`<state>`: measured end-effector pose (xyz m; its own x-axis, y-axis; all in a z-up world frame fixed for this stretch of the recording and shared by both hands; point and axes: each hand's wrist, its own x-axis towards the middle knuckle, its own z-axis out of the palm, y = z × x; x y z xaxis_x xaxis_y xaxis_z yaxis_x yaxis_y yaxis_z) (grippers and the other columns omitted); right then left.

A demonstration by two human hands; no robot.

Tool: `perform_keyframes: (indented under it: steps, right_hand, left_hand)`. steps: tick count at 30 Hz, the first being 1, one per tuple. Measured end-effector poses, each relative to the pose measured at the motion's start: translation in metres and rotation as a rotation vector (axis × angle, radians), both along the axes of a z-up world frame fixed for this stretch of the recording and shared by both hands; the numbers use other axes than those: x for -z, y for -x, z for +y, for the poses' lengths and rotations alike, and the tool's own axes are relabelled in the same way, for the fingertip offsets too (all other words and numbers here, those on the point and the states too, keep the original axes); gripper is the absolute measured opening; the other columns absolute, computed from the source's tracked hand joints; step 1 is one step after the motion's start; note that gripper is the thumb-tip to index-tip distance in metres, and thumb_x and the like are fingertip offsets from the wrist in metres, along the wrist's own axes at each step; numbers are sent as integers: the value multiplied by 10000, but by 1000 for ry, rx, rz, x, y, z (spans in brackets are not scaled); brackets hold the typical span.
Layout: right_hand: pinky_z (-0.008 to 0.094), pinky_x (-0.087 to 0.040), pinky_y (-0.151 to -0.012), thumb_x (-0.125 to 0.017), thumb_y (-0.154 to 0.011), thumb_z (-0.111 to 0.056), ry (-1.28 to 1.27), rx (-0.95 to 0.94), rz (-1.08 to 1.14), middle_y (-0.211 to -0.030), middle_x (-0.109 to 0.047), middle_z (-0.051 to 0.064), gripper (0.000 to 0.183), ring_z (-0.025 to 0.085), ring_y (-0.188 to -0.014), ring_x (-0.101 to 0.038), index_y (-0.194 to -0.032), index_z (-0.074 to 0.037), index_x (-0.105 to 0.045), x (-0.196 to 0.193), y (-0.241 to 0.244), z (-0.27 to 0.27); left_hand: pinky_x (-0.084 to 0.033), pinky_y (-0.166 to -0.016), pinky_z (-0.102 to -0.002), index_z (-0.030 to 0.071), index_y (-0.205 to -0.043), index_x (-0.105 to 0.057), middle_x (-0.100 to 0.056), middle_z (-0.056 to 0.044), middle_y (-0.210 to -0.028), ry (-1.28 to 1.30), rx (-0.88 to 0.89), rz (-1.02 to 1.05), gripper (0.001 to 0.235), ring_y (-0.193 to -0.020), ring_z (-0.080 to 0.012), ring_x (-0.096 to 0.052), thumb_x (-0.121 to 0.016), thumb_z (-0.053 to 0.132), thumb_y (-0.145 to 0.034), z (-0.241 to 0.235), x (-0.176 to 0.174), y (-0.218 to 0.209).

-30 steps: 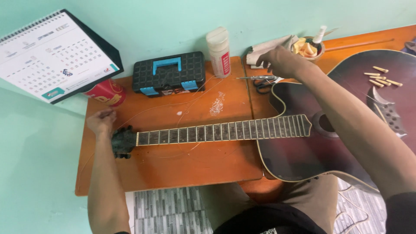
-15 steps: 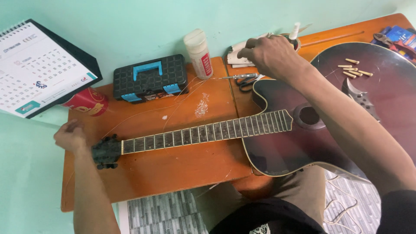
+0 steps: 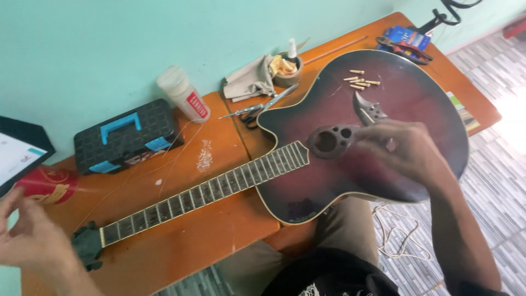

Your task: The person removes guitar strings from the bridge and headstock, then applies a liquid from a small bottle to the guitar body and neck. They wipe the entire surface with a cloth, cleaning the body, neck, and fretboard.

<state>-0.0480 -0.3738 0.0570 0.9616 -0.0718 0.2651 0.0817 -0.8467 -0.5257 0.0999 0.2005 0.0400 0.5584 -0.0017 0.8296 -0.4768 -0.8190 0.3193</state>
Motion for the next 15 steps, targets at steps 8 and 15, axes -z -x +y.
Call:
perform_keyframes:
  steps: [8,15]
  right_hand:
    - [333,-511,-840,-736,-947,-217,-112,394,77,-1052,-768,91,201,201,-902,-708,-1066,-70,-803,9,-12,-50]
    - [362,-509,-860,-761,-929,-209,-128,279,135,-1017,-777,74,180,218,-948,-726,-1056,-86,-792,26,-29,-73]
  left_hand:
    - [-607,-861,-382,-170,-1256,-761,-752,-266,-1136,125,175,191,182,-964,-306,-718,-673,-234,-1110,-69,33,-19]
    - [-579,-843,-327,-83,-1256,-771,-760,-174,-1143,147,93,399,204,-952,-225,-708,-703,-174,-1087,-71,71,-30]
